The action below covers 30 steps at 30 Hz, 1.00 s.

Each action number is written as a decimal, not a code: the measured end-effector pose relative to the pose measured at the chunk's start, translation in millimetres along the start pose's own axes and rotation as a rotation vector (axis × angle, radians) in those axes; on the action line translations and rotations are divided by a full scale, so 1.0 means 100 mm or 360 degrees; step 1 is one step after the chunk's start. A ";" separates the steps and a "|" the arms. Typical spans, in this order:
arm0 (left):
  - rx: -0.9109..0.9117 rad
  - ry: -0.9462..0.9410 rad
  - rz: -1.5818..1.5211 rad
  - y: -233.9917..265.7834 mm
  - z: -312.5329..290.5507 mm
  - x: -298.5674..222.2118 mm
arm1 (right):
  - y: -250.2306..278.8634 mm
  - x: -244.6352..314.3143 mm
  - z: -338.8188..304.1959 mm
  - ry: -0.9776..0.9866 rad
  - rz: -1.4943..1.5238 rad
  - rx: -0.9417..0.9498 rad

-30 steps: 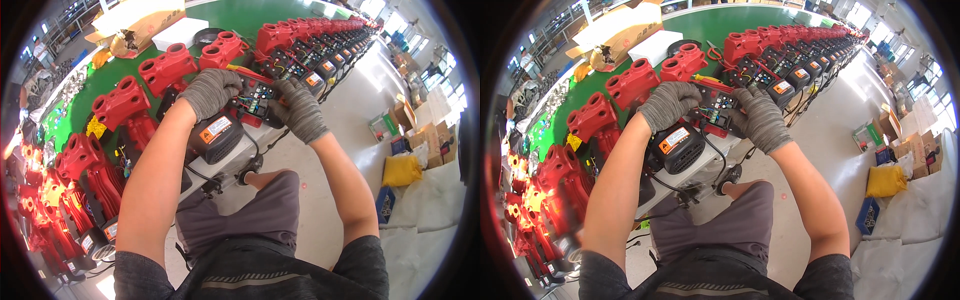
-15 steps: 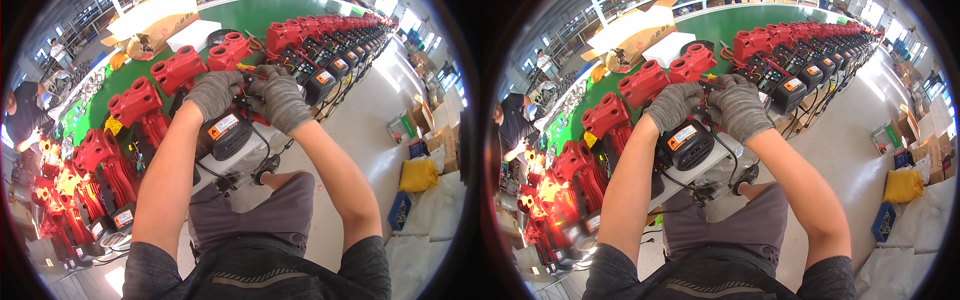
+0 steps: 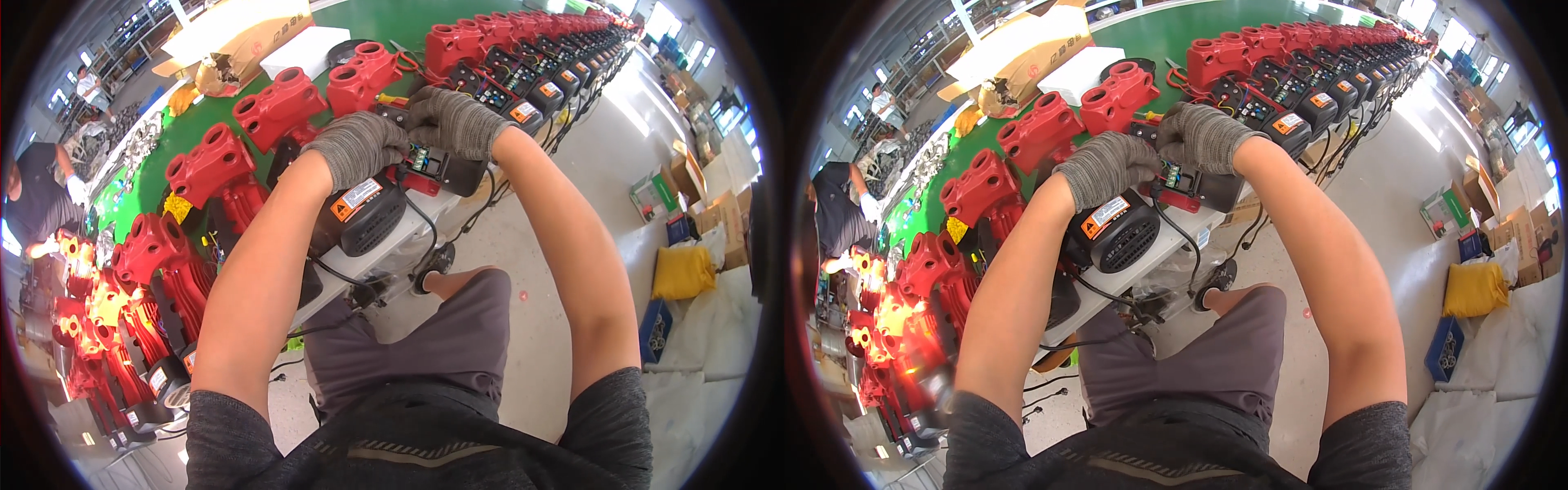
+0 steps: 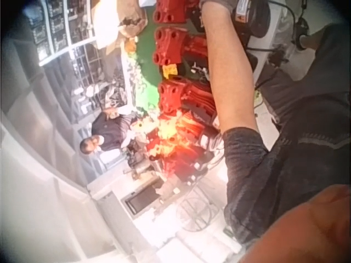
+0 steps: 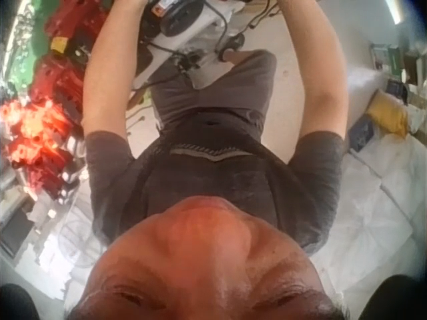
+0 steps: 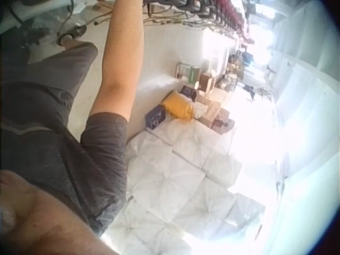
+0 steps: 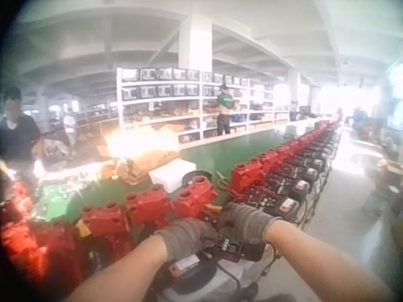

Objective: The person works on the wiring and components of industrial pump motors using a screwdriver and wire cutters, while collaborating with another person at an assembly station.

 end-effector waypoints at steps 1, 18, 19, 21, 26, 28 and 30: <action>-0.0020 -0.0035 0.0149 0.01 0.01 -0.02 | -0.02 -0.01 0.01 0.0045 -0.0020 -0.0061; -0.0062 -0.0110 0.0611 -0.04 0.04 -0.10 | -0.10 0.03 -0.10 -0.0107 0.0408 -0.0264; -0.0077 -0.0127 0.0548 -0.04 0.04 -0.10 | -0.10 0.00 -0.09 -0.0117 0.0491 -0.0243; -0.0104 -0.0138 0.0477 -0.05 0.06 -0.08 | -0.14 -0.09 -0.11 0.0009 0.0416 -0.0328; 0.0002 -0.0170 0.0329 -0.04 0.07 -0.04 | -0.15 -0.15 -0.08 0.0083 0.0533 -0.0358; 0.0043 -0.0130 0.0380 -0.03 0.09 -0.06 | -0.19 -0.18 -0.05 0.0069 0.0568 -0.0352; 0.0093 -0.0096 0.0437 -0.02 0.10 -0.07 | -0.20 -0.21 -0.04 0.0052 0.0610 -0.0355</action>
Point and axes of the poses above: each hand's wrist, its own z-axis towards the middle knuckle, its own y-axis out of the back of the hand, x = y × z, the point moved 2 cm from there along z, towards the middle knuckle, and after that the axes turned 3 degrees about z, right-handed, at the moved point
